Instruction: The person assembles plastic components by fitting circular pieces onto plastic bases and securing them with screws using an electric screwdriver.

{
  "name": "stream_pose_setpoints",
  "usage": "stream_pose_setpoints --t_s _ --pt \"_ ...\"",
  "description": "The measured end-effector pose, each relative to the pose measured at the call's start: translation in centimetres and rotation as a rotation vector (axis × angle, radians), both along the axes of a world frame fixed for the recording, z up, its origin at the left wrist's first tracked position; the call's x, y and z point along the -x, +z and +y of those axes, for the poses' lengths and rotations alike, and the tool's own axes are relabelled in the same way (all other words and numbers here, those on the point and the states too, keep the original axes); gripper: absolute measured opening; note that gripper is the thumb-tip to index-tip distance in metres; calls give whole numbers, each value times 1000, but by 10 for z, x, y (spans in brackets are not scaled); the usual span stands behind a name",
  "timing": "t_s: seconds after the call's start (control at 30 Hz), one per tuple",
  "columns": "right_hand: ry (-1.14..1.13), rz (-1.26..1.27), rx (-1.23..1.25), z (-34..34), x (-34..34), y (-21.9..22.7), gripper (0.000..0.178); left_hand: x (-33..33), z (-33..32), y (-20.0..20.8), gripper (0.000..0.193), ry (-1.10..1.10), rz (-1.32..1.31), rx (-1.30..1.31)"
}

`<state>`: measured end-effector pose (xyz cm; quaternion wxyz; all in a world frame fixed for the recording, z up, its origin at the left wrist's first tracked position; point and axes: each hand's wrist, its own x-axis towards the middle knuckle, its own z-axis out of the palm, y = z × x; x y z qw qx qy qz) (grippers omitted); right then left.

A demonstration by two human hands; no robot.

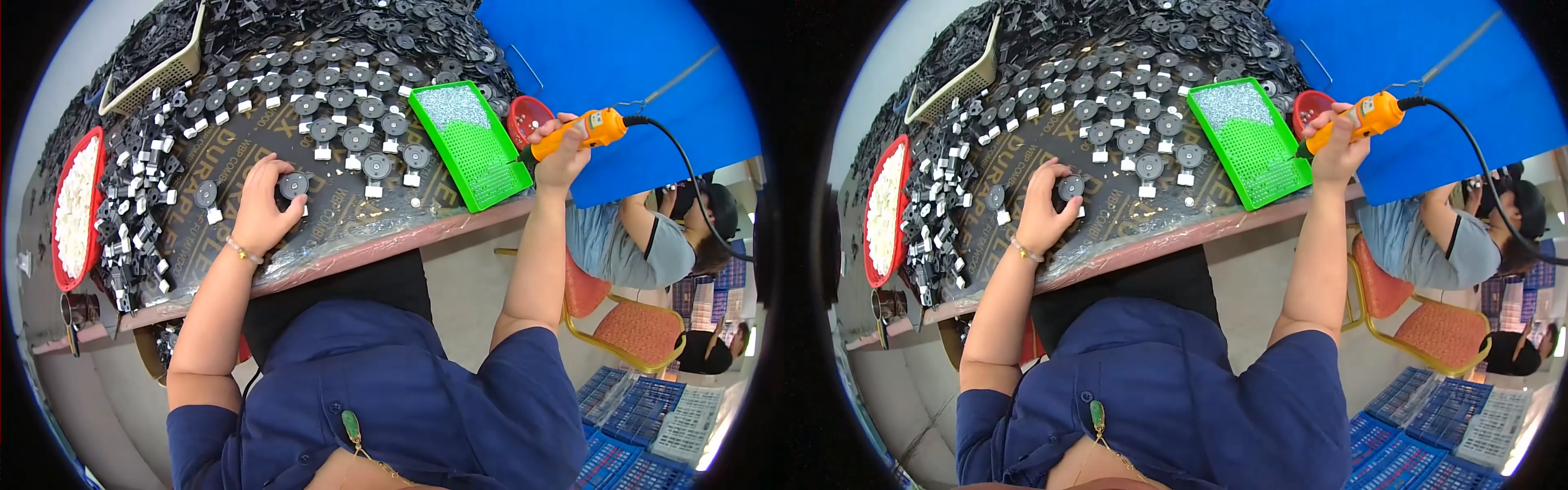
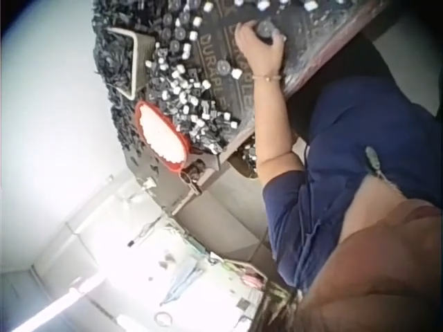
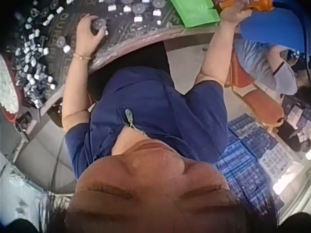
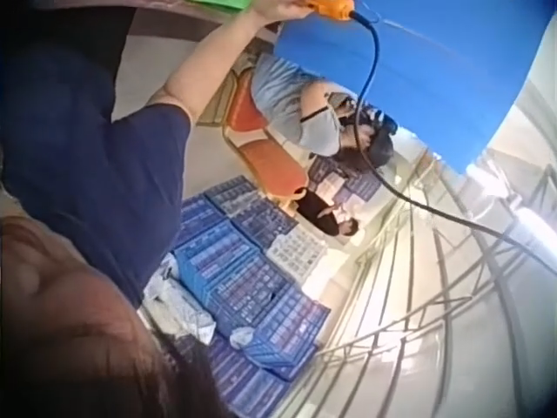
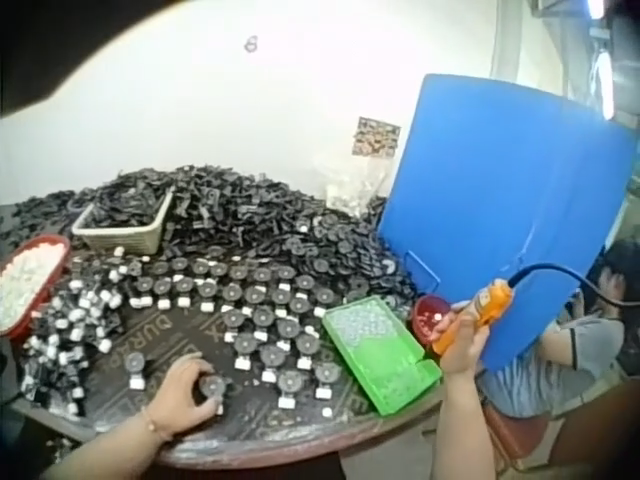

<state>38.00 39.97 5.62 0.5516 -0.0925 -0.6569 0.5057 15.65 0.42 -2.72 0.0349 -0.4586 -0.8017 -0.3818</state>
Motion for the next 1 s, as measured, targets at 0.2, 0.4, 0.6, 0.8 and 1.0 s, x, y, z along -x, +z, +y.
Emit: stream_pose_setpoints --t_s 0.2,0.4,0.6,0.8,1.0 --pt "58 -6 2 14 15 -18 64 -3 1 4 46 6 -8 22" --pt "37 -31 12 22 24 -27 63 -4 1 7 48 3 -4 31" --pt "55 -43 43 20 28 -24 64 -5 -1 10 50 9 -29 55" --pt "42 -31 118 24 28 -29 63 -4 -6 11 66 32 -33 41" --pt "38 31 31 -13 24 15 71 -2 -10 13 60 40 -18 -65"
